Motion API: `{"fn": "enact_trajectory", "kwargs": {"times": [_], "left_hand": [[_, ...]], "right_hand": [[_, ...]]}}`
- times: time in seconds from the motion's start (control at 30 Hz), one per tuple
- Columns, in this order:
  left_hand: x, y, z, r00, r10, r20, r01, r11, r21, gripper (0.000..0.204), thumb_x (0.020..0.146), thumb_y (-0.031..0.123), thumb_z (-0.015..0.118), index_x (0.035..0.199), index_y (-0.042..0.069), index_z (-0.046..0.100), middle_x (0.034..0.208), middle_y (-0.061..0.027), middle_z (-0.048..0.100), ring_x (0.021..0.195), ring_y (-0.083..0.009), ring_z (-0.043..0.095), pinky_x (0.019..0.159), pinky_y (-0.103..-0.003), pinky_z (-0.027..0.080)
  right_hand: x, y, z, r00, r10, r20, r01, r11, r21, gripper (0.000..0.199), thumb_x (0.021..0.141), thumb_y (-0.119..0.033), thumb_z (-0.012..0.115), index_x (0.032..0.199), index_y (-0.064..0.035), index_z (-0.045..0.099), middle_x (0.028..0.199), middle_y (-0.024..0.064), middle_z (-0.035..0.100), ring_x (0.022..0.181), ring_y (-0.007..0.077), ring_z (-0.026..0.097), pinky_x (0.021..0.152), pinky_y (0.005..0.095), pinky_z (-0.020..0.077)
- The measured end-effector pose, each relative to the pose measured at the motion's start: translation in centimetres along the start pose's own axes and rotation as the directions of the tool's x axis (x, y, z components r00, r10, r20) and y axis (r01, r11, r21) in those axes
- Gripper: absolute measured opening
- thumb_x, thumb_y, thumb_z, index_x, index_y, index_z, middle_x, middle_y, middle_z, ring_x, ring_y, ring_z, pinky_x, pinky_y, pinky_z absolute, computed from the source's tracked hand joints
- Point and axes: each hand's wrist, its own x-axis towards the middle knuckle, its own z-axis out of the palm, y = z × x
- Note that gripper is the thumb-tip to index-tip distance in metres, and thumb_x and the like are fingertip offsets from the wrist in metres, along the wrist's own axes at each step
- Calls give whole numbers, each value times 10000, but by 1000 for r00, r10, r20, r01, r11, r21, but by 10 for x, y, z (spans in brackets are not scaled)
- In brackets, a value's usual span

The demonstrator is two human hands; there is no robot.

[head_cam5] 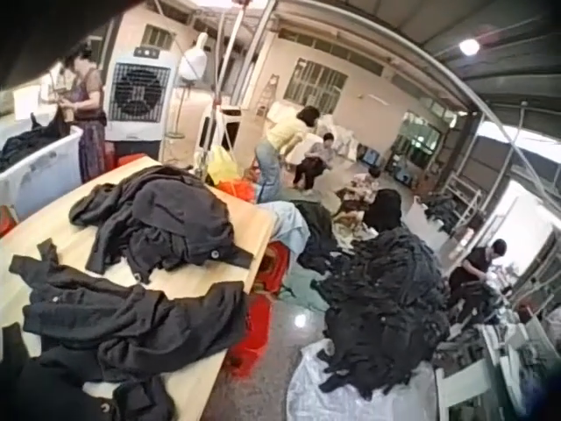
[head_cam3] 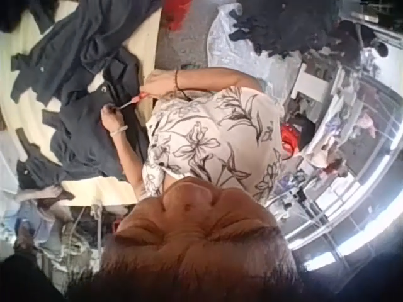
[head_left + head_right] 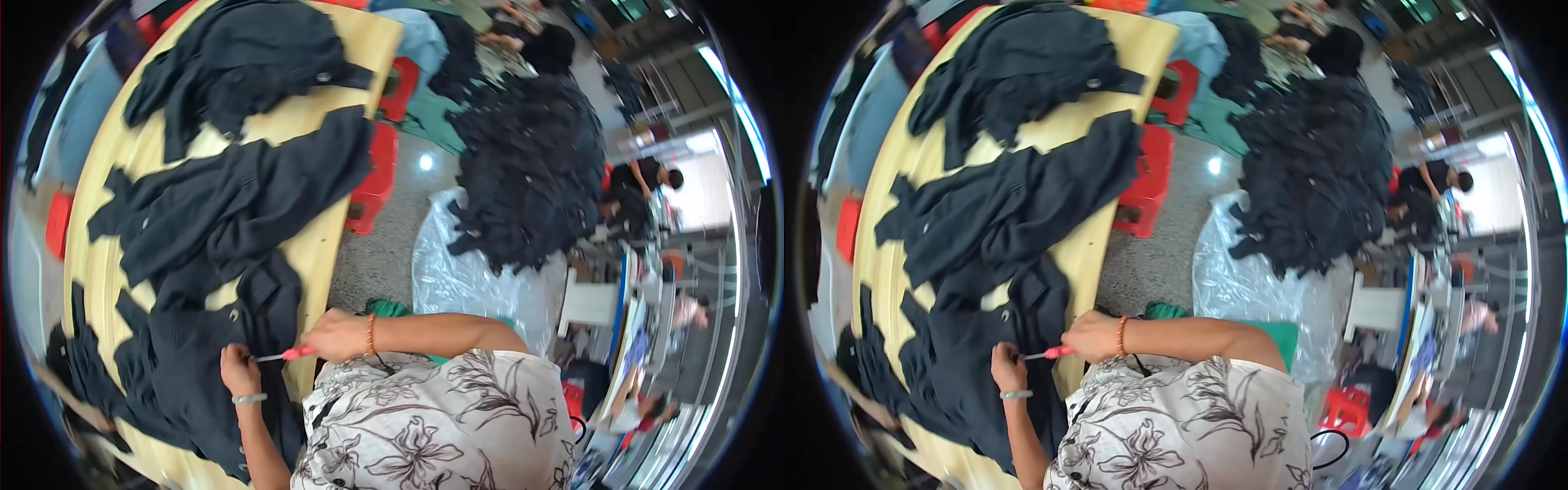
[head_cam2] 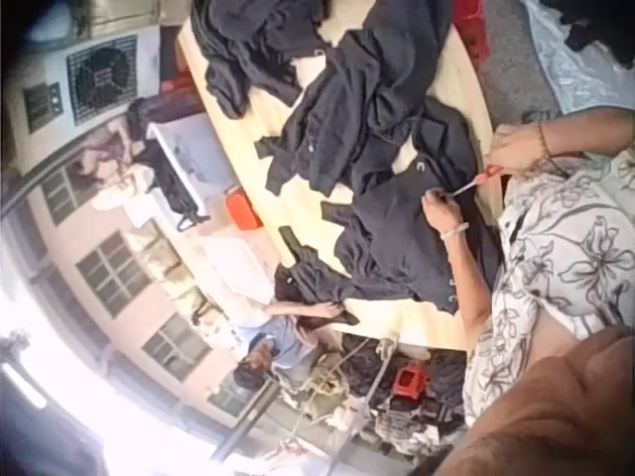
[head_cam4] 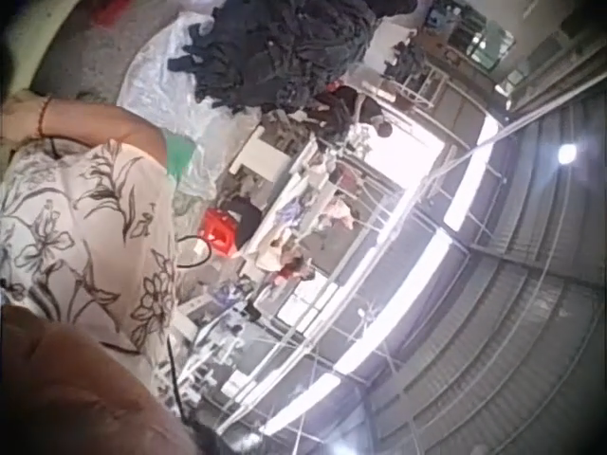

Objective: Trimming loose threads and inspecting black garments with scissors in a factory setting.

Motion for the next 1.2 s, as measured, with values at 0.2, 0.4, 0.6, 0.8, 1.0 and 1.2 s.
{"fn": "enact_trajectory", "kwargs": {"times": [0.2, 0.4, 0.6, 0.8, 1.0, 1.2], "left_hand": [[37, 10, 0, 998, 59, 23, -56, 994, -91, 122, 812, 37, 702, 917, 5, 647, 865, -118, 591, 751, -280, 575, 655, -373, 459], [96, -20, 34, 980, 137, 146, -137, 991, -13, 370, 754, -8, 715, 1107, 7, 606, 998, -158, 587, 869, -298, 625, 776, -360, 516], [123, -41, 43, 973, 12, 231, 32, 982, -187, 303, 805, 113, 733, 1035, -65, 647, 743, -39, 581, 670, -131, 509, 642, -280, 447], [134, -53, 55, 963, -21, 268, 134, 902, -411, 151, 729, -37, 743, 850, -21, 655, 739, -24, 636, 625, -87, 567, 584, -213, 455], [137, -80, 36, 906, -118, 407, 355, 736, -577, 178, 882, 122, 697, 751, 19, 633, 595, -24, 573, 433, -87, 481, 397, -213, 382], [85, -19, 10, 921, -218, 322, 384, 376, -844, 221, 947, 191, 615, 909, -10, 698, 722, -50, 634, 606, -114, 571, 546, -241, 470]], "right_hand": [[-17, 9, 38, 942, 99, -322, -76, 994, 83, 189, 821, -181, 612, 941, -49, 551, 767, 149, 650, 819, 347, 664, 686, 469, 507], [-15, 11, 51, 899, 166, -405, -126, 984, 123, 152, 842, -184, 585, 918, -55, 561, 831, 157, 659, 877, 338, 658, 739, 454, 500], [-12, 18, 58, 860, 197, -470, -165, 980, 110, 134, 805, -169, 599, 851, -44, 586, 782, 174, 667, 820, 362, 667, 712, 466, 509], [-16, 16, 61, 843, 242, -479, -250, 967, 50, 145, 731, -158, 639, 785, -25, 658, 749, 181, 685, 786, 361, 688, 699, 454, 527], [-4, 5, 60, 850, 172, -498, -167, 984, 56, 189, 729, -189, 673, 794, -15, 636, 752, 166, 673, 767, 358, 676, 679, 441, 518], [-22, -13, 24, 865, 312, -393, -263, 949, 175, 181, 791, -240, 616, 825, -69, 667, 738, 179, 668, 673, 366, 674, 579, 509, 517]]}}
